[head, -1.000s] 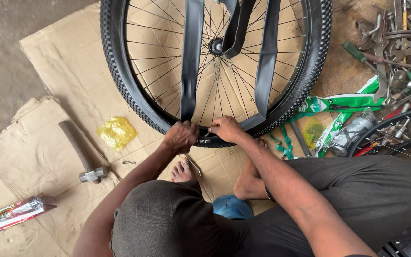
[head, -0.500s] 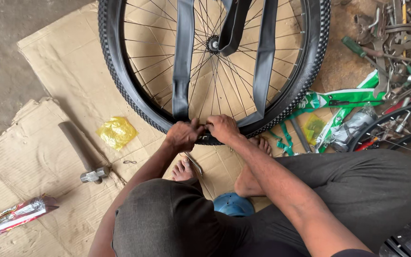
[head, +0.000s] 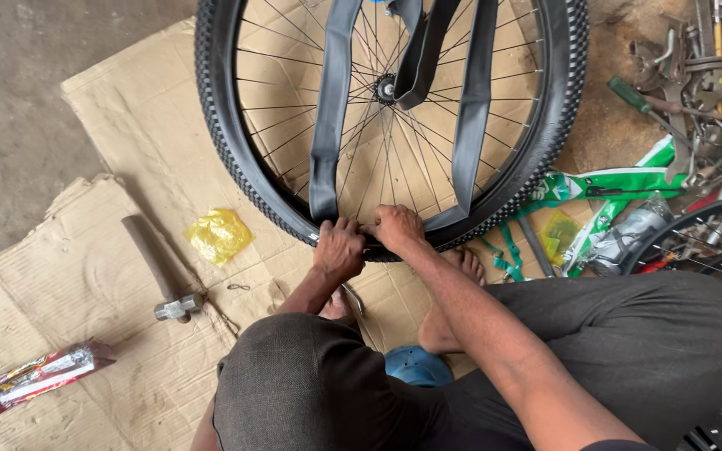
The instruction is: The person removes a bicycle tire from a rim using tire levers, then unpacks a new inner tube and inserts it into the tire. The person then seats the tire bead back onto the rim by hand.
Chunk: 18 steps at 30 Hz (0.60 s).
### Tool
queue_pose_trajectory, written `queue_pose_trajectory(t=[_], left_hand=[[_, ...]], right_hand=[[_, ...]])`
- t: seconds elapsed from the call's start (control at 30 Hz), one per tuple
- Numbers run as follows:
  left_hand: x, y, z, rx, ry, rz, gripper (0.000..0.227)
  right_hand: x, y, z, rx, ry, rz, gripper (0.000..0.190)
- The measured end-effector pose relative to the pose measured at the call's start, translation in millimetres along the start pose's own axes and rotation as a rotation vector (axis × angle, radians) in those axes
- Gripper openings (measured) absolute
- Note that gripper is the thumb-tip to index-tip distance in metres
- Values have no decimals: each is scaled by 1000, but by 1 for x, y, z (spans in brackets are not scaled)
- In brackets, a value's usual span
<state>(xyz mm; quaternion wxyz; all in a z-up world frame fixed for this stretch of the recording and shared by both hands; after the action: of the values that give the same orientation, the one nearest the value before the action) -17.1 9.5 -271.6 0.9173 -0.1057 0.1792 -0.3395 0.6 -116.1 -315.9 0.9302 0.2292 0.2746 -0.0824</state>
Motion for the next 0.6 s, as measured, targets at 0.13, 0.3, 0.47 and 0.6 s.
queue_pose_trajectory(t=[0.13,0.3,0.47,0.6], left_hand=[[-15,1,-13,22,-55,39,23],[-6,2,-35,35,34,93,25],[-22,3,-43,37,-144,8,15],[-33,-7,-40,-11,-296,-38,16]], right_hand=[[-4,8,-7,-98,43,-38,56],[-2,10,1,-108,-13,-59,58],[3,14,-16,-165,10,-104,70],[-4,7,-18,-181,-17,-55,72]])
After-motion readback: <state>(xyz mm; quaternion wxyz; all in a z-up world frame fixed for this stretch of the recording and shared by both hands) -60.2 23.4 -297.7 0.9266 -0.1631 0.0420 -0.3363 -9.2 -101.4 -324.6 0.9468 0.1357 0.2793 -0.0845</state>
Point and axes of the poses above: each hand's wrist, its own x-axis towards the middle knuckle, its own z-axis out of the back of the hand, y = z × x, the point moved 7 cm from there along x, towards the middle knuckle, and after that the axes turned 1 degree about x, right-handed, at the moved point
